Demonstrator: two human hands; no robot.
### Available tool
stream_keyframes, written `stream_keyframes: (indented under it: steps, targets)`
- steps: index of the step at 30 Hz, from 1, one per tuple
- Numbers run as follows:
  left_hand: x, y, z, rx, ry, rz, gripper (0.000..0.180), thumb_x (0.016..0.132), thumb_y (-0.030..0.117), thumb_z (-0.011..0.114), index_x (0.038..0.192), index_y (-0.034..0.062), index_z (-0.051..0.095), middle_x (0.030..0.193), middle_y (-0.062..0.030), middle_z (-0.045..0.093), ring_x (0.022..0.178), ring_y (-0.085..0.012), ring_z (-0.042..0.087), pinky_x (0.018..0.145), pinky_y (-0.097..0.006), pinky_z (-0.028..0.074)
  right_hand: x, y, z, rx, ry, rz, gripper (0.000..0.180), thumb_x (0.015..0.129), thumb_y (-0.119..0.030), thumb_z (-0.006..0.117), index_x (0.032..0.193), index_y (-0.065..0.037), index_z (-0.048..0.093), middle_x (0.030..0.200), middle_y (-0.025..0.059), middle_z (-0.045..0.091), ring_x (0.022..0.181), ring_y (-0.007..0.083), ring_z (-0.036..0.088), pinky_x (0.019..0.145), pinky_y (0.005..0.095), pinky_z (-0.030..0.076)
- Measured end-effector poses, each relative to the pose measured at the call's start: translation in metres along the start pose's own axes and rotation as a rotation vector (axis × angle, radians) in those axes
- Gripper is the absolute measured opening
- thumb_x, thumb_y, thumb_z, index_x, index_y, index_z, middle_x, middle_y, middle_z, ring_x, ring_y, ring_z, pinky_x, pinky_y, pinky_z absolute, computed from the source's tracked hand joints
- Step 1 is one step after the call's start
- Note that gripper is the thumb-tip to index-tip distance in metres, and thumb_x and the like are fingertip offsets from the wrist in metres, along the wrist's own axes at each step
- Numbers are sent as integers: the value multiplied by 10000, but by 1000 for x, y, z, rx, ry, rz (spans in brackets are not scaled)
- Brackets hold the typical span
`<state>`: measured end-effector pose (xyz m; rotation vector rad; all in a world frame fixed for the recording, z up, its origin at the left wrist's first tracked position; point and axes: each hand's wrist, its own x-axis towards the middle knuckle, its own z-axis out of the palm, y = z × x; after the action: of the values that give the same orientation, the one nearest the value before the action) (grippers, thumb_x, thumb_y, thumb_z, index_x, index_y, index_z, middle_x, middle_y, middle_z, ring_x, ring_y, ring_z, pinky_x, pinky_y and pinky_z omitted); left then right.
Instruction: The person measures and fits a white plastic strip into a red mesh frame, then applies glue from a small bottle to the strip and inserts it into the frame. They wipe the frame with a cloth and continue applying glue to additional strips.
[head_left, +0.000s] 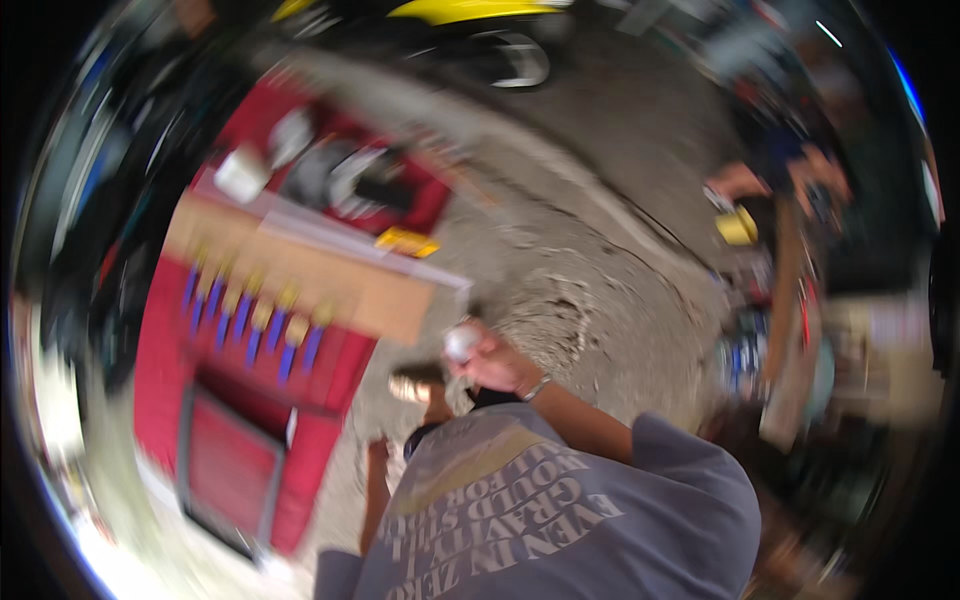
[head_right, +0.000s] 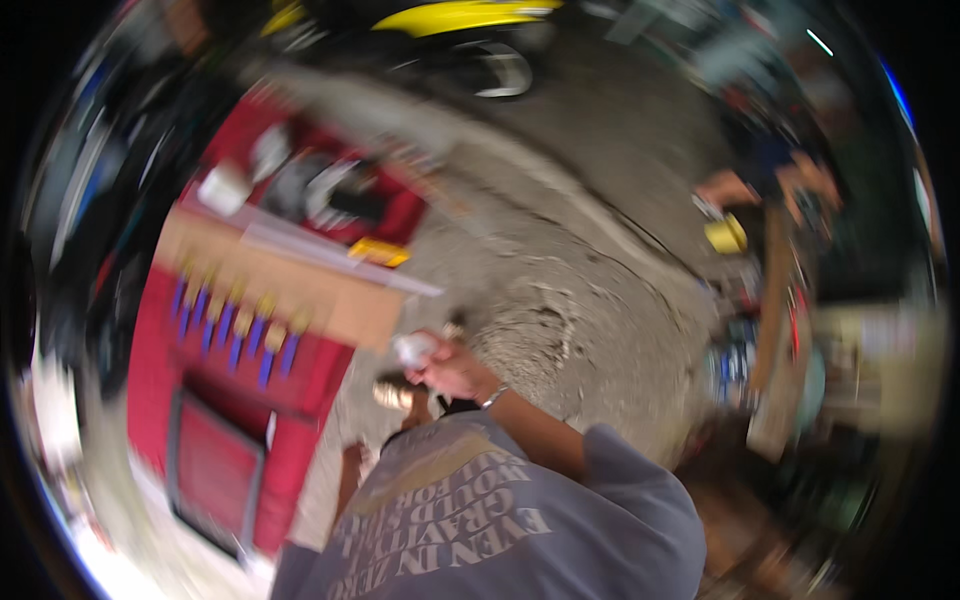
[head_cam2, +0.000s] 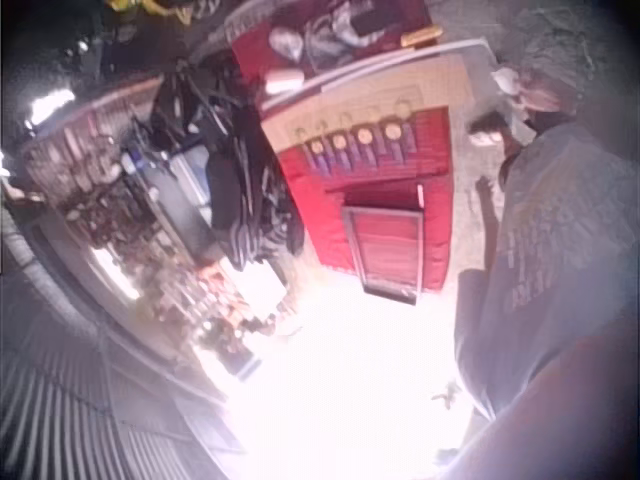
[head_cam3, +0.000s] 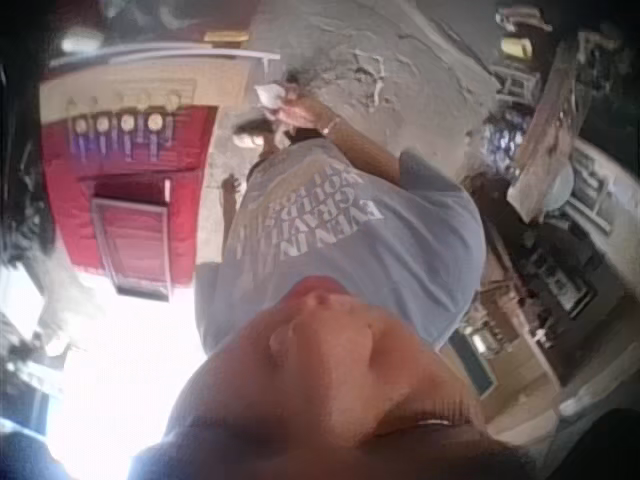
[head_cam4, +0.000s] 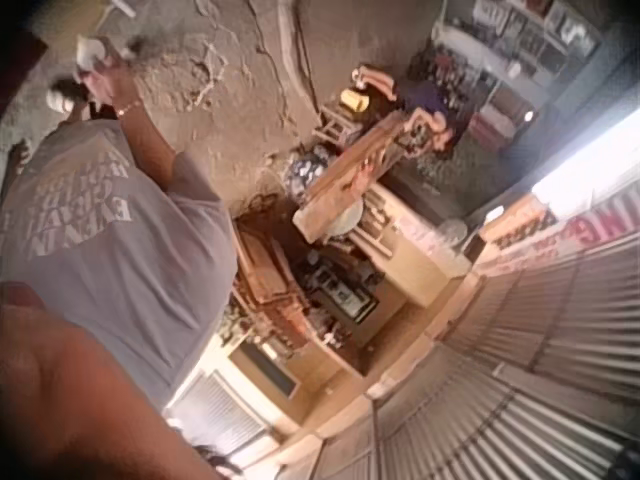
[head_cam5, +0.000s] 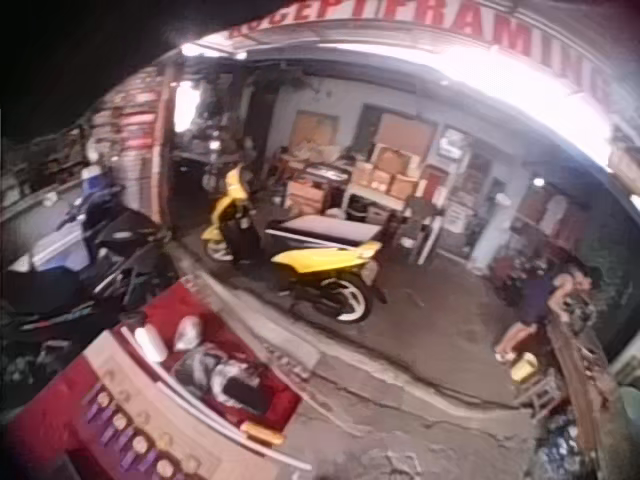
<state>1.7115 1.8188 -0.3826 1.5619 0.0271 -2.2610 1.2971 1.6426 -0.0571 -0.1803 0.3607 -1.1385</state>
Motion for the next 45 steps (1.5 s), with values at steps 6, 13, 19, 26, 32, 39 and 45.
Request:
stream_keyframes:
  steps: [6, 13, 19, 26, 32, 39, 45]
  targets:
    - [-21, 56, 117, 1534, -78, 343, 364, 958, 327, 627, 1153, 21, 591, 945, -88, 666, 869, -224, 644, 745, -362, 508, -72, -20, -2, -97, 54, -289, 474, 976, -351, 609, 1332, -82, 447, 1087, 75, 566, 876, 159, 534, 770, 280, 427]
    - [-91, 89, 430, 1312, -438, 541, 521, 1005, 374, 550, 1345, -18, 501, 1268, -157, 614, 1167, -259, 595, 1004, -366, 444, -178, -83, -33, -139, 80, -539, 476, 1027, -397, 512, 1364, -79, 403, 1029, 27, 532, 879, 121, 490, 767, 273, 396]
    - [-125, -34, 685, 1121, -990, 770, 594, 971, 378, 622, 1388, -13, 462, 1337, -140, 555, 1198, -236, 553, 1017, -361, 425, -298, -164, -91, -323, 150, -612, 458, 1066, -381, 421, 1431, -111, 360, 1013, -7, 501, 864, 106, 464, 788, 269, 418]
    - [-73, -195, 858, 1182, -1191, 657, 462, 966, 313, 649, 1275, -14, 544, 1303, -122, 576, 1106, -193, 586, 919, -286, 471, -453, -260, -143, -163, 435, -942, 421, 1073, -388, 403, 1413, -140, 396, 1030, -39, 480, 877, 98, 447, 801, 261, 413]
    - [-48, -338, 985, 1346, -1472, 465, 339, 999, 248, 586, 1219, -10, 585, 1252, -112, 620, 1043, -201, 619, 894, -313, 479, -586, -303, -201, -57, 774, -1162, 430, 1056, -416, 447, 1384, -138, 433, 1026, -27, 529, 911, 91, 491, 826, 253, 424]
    - [-25, -543, 1111, 1503, -1755, 135, 232, 993, 119, 551, 1154, -45, 586, 1096, -139, 694, 966, -177, 660, 875, -322, 513, -744, -206, -351, 6, 1825, -909, 294, 1036, -314, 518, 1153, -61, 611, 962, 47, 671, 848, 127, 630, 714, 293, 518]
    - [-53, -733, 1197, 1631, -1893, -151, 269, 1014, 194, 567, 1174, -22, 566, 999, -99, 685, 898, -161, 669, 804, -292, 531, -871, -113, -368, 618, 2144, -1017, 258, 998, -254, 552, 1067, -18, 627, 825, 76, 680, 693, 149, 634, 613, 290, 507]
